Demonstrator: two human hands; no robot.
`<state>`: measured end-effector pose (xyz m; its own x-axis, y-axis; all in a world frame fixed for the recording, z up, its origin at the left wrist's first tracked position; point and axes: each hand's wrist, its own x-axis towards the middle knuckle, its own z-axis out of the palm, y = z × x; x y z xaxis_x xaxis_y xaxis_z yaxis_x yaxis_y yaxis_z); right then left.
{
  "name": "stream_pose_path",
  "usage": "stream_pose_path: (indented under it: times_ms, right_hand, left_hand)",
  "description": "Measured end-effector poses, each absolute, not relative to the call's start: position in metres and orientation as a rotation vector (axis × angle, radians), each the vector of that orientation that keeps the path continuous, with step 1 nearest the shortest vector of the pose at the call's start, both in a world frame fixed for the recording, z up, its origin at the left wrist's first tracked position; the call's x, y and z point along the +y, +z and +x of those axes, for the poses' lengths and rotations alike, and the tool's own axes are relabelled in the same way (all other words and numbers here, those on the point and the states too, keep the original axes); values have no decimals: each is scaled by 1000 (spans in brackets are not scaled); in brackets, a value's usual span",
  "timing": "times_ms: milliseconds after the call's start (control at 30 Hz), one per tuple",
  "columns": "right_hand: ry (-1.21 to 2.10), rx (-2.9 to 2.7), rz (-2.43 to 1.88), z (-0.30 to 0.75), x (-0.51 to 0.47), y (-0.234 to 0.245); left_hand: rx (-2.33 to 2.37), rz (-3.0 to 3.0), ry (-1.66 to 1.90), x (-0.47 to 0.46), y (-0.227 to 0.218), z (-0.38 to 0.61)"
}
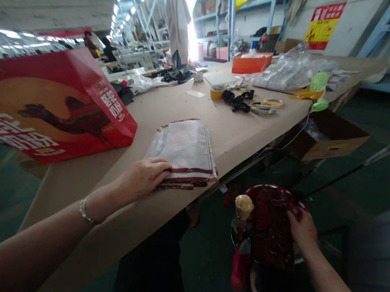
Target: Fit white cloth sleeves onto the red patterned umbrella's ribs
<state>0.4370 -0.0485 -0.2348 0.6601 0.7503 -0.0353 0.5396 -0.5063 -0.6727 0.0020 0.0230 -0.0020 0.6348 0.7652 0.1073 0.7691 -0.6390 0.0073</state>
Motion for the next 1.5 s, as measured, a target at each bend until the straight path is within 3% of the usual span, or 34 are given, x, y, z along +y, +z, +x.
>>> stream_pose_path:
  times_ms: [100, 200, 300, 400, 733, 967, 1067, 1333, 1433, 1500]
  right_hand:
    - [430, -949, -2024, 418, -41, -191]
    - [367, -1090, -1590, 375, -44, -105]
    - [266, -1508, -1337, 316, -48, -23]
    - [236, -2001, -1076, 258, -34, 19]
    - [-111, -2591, -1254, 184, 8, 13]
    - [11, -2609, -1559, 193, -9, 29]
    - [-25, -2623, -1472, 185, -20, 36]
    - [-2, -2466, -1839, 207, -23, 25]
    - [-14, -2275, -1784, 230, -51, 24]
    - [12, -2246, -1706, 240, -80, 15]
  left_hand:
    - [-1317, -2780, -64, 28, 2, 2]
    - [-1354, -2735, -42, 35, 7, 4]
    - [-1423, -2721, -197, 38, 14, 9]
    - [-1460, -2763, -443, 34, 22, 15]
    - [-1369, -2948, -824, 4, 27, 6]
    - [-1379, -2805, -1069, -18, 16, 12]
    - [-1375, -2742, -1046, -23, 12, 19]
    - [-1478, -2468, -867, -39, 6, 12]
    - [-1671, -2521, -890, -50, -9, 10]
    - [-1912, -2605, -1096, -59, -19, 17]
